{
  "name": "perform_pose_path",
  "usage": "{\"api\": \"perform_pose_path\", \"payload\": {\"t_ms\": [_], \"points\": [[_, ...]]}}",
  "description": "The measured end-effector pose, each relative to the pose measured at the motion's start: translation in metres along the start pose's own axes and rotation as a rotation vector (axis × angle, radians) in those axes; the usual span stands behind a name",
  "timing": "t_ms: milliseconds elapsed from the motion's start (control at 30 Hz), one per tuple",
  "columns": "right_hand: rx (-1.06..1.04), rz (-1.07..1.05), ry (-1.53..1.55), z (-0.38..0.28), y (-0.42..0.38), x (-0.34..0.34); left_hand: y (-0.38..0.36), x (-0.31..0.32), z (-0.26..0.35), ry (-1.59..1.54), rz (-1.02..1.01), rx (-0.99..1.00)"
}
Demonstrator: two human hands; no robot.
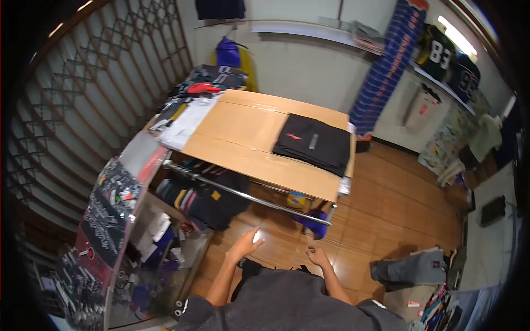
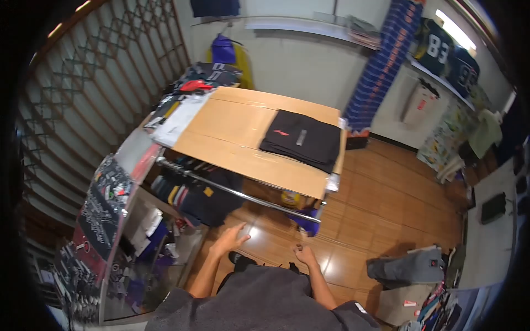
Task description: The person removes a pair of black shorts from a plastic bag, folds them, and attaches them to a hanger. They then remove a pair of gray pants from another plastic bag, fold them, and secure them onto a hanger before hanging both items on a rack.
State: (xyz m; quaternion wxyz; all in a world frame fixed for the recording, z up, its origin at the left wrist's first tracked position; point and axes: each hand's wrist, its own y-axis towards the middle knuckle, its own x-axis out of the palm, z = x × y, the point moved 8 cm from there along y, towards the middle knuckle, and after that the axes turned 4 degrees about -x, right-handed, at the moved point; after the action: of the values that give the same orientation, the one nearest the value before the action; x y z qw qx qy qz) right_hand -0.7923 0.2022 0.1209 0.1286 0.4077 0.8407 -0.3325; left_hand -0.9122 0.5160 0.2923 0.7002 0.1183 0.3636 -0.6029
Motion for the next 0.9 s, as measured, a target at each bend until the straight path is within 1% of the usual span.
{"api": "perform_pose_path", "payload": {"t_ms": [33, 67, 133, 200, 233, 300, 400, 433, 467, 567, 600, 667, 733, 833, 900], "points": [[0.041, 0.012, -0.022, 0.027, -0.018, -0.022, 0.008, 0.019, 0.019, 0.02, 0.007, 0.038], [0.084, 0.019, -0.042, 0.057, -0.034, -0.039, 0.013, 0.04, 0.047, 0.001, -0.029, 0.069], [0.116, 0.104, -0.025, 0.104, -0.068, -0.081, 0.021, 0.077, 0.099, -0.03, -0.103, 0.119], [0.155, 0.189, -0.016, 0.135, -0.099, -0.12, 0.027, 0.114, 0.148, -0.063, -0.174, 0.2], [0.138, 0.25, 0.014, 0.167, -0.105, -0.132, 0.03, 0.128, 0.172, -0.05, -0.203, 0.244], [0.157, 0.318, 0.035, 0.189, -0.125, -0.159, 0.04, 0.15, 0.213, -0.031, -0.218, 0.335], [0.17, 0.391, 0.117, 0.215, -0.136, -0.182, 0.056, 0.158, 0.268, -0.158, -0.241, 0.376], [0.167, 0.409, 0.15, 0.221, -0.133, -0.188, 0.061, 0.157, 0.281, -0.116, -0.188, 0.422], [0.162, 0.421, 0.195, 0.227, -0.128, -0.193, 0.072, 0.16, 0.289, -0.094, -0.175, 0.457], [0.14, 0.427, 0.305, 0.228, -0.109, -0.206, 0.103, 0.154, 0.313, -0.082, -0.124, 0.494], [0.111, 0.421, 0.311, 0.224, -0.1, -0.212, 0.115, 0.148, 0.321, -0.049, -0.077, 0.498], [0.055, 0.412, 0.318, 0.2, -0.083, -0.233, 0.144, 0.135, 0.328, -0.127, 0.073, 0.491], [0.031, 0.369, 0.303, 0.176, -0.062, -0.262, 0.179, 0.122, 0.335, -0.117, 0.19, 0.47], [0.013, 0.328, 0.299, 0.144, -0.023, -0.312, 0.228, 0.095, 0.352, -0.13, 0.427, 0.505], [-0.038, 0.33, 0.272, 0.13, 0.004, -0.348, 0.262, 0.087, 0.354, -0.071, 0.547, 0.432]]}}
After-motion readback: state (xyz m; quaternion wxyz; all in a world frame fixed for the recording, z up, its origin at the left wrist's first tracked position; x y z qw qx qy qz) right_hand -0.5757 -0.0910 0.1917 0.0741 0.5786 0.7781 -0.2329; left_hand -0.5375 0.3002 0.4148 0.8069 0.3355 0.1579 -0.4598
